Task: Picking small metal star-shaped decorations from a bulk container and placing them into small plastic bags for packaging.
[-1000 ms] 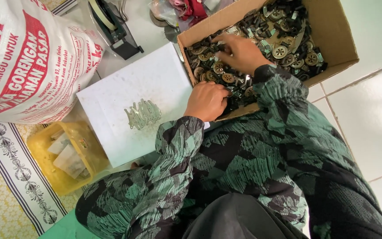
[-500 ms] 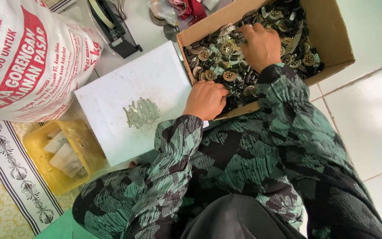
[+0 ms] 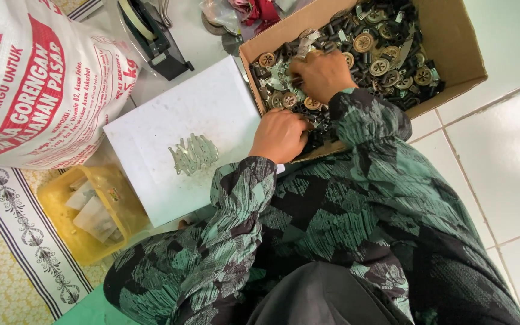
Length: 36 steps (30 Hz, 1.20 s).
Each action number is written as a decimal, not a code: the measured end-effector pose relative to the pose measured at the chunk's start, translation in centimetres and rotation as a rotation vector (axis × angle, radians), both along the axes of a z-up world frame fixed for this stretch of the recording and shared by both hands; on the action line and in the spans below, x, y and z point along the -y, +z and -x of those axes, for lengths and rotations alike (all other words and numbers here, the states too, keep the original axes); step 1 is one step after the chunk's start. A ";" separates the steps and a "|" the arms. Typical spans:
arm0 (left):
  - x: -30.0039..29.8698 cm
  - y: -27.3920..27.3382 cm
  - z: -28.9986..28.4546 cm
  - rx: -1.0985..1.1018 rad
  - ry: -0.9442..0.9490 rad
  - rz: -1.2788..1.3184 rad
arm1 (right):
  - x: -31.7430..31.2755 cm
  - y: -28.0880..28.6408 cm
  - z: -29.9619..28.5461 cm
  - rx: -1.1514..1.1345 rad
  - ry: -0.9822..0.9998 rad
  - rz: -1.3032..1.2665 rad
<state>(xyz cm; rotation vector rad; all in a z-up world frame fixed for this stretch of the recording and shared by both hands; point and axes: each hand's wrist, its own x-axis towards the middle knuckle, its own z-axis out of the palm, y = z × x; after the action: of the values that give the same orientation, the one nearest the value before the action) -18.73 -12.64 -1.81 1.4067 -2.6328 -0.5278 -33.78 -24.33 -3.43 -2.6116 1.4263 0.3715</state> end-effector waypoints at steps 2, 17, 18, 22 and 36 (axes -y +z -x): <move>0.0 0.0 0.0 -0.009 0.006 -0.010 | 0.5 0.3 2.0 -0.051 -0.119 -0.026; 0.2 1.2 0.1 0.012 -0.003 -0.027 | -1.8 -0.4 -1.7 0.159 0.143 -0.285; 0.2 1.2 0.0 0.031 -0.009 -0.029 | -1.6 -0.7 -1.7 0.097 0.147 -0.217; 0.0 0.4 -0.1 0.004 -0.001 -0.021 | -0.4 -1.1 1.3 -0.059 -0.039 -0.159; 0.1 0.6 0.0 -0.007 -0.006 0.016 | 1.9 -6.4 -1.3 0.153 0.126 0.212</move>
<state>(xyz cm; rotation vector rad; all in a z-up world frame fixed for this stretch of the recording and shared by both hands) -18.76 -12.76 -1.19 1.3898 -2.6308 -0.5106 -32.50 -26.21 -9.82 -2.8337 1.3216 0.0318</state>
